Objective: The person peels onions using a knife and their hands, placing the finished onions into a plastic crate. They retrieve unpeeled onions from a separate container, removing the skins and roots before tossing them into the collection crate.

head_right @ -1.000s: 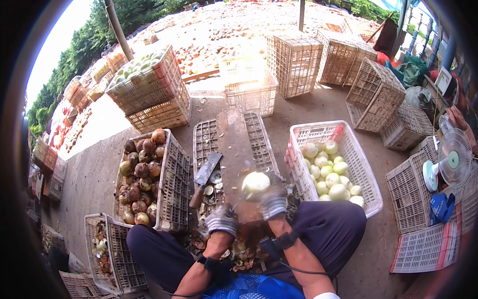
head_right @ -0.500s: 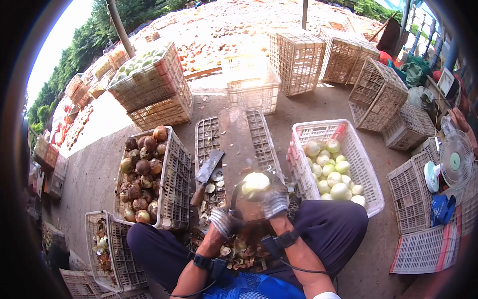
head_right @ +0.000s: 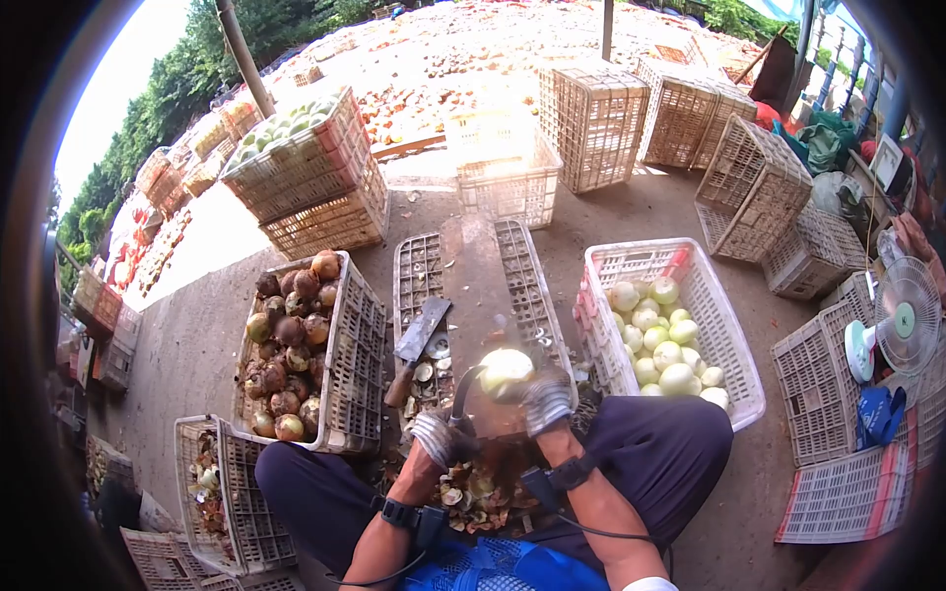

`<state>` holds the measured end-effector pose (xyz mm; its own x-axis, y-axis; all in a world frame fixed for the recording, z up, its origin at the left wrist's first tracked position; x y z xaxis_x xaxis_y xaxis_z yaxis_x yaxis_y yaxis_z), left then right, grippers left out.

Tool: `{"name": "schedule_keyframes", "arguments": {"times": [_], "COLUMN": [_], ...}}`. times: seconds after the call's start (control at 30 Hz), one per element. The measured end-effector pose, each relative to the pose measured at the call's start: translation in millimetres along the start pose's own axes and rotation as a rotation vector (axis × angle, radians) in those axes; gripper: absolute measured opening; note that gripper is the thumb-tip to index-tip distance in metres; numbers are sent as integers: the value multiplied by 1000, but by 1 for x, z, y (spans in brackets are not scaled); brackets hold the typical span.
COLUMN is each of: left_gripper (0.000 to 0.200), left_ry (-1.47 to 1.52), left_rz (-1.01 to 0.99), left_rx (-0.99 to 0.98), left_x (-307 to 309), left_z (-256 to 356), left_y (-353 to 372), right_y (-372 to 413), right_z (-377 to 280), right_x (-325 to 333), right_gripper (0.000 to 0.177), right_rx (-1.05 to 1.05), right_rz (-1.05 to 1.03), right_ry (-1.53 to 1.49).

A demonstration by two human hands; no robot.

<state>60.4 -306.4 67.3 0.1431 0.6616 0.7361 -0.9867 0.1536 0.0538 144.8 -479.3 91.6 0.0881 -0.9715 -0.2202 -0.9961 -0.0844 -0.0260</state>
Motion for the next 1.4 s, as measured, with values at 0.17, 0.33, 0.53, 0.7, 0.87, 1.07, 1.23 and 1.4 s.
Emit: {"name": "schedule_keyframes", "arguments": {"times": [0.17, 0.33, 0.53, 0.7, 0.87, 1.07, 1.23, 1.4], "left_gripper": [18, 16, 24, 21, 30, 32, 31, 35], "left_ry": [216, 541, 773, 901, 735, 417, 764, 714], "left_rz": [44, 131, 141, 143, 270, 536, 506, 397], "left_rx": [164, 366, 187, 67, 5, -24, 156, 151], "left_x": [-25, 16, 19, -12, 26, 71, 50, 28], "left_z": [-75, -29, -11, -43, -12, 16, 16, 19], "left_y": [-3, 3, 3, -4, 4, 6, 7, 10], "right_y": [0, 5, 9, 22, 26, 22, 26, 29], "right_z": [6, 26, 81, 60, 0, 43, 32, 11], "right_x": [3, 2, 5, -11, -36, -24, -28, -40], "right_gripper": [68, 65, 49, 55, 68, 60, 60, 60], "right_rx": [-38, -208, -384, -120, 115, -385, -264, -220], "right_rz": [-18, 17, -199, -319, -472, -373, -419, -256], "right_ry": [-63, -544, -920, -273, 175, -316, -126, -243]}}
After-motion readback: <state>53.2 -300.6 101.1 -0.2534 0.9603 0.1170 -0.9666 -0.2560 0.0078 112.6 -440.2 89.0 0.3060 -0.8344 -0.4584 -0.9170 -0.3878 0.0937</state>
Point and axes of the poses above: each hand's wrist, its own y-axis away from the middle knuckle, its own x-axis out of the back of the hand, z = x × y, the point moved 6 cm from there along -y, towards the middle knuckle, and after that the axes turned 14 degrees about -y, right-handed, at the moved point
